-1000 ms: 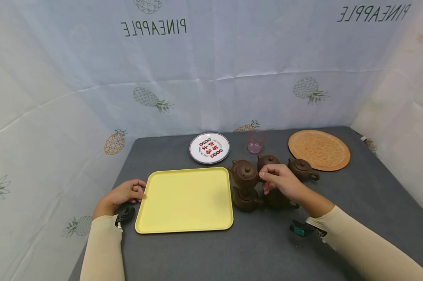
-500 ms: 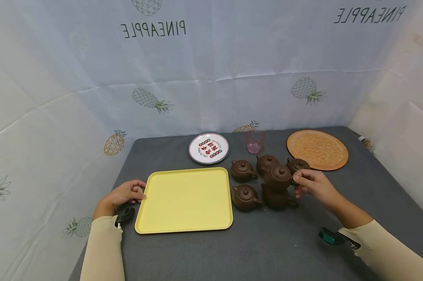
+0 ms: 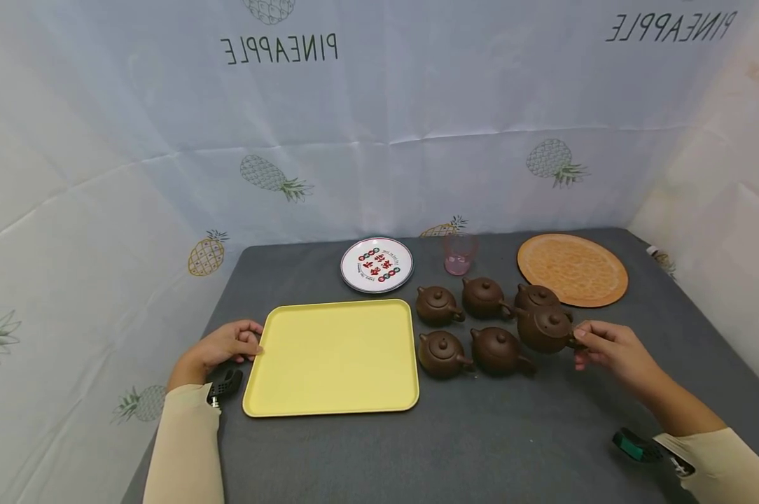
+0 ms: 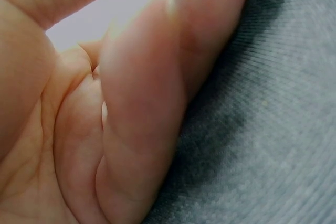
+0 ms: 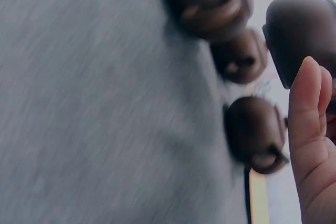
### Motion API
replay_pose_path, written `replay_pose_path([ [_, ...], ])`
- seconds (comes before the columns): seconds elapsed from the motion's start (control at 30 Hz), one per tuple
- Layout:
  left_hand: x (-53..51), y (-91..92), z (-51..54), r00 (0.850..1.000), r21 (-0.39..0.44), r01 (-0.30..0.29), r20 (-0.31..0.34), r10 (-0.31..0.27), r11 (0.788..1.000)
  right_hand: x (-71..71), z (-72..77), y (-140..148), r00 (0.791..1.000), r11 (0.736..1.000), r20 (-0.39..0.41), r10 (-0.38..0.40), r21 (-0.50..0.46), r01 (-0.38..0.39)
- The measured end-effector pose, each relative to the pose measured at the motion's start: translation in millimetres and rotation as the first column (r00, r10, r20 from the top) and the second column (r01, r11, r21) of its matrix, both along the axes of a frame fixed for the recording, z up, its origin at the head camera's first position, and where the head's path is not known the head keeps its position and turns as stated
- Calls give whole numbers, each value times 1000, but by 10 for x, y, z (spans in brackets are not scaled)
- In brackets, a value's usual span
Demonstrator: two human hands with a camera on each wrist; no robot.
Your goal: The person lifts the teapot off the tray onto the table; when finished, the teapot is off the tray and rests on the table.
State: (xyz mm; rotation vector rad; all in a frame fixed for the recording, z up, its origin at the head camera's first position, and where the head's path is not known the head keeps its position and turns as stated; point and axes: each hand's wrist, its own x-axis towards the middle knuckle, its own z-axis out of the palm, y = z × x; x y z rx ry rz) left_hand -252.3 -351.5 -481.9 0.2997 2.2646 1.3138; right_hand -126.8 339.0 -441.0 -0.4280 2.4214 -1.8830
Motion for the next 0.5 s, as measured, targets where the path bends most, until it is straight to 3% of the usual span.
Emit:
replay_pose_path([
  [0.5, -3, -5, 10, 1000, 5, -6, 18, 6, 1000, 124, -311, 245, 994, 994, 89, -68, 86, 61],
])
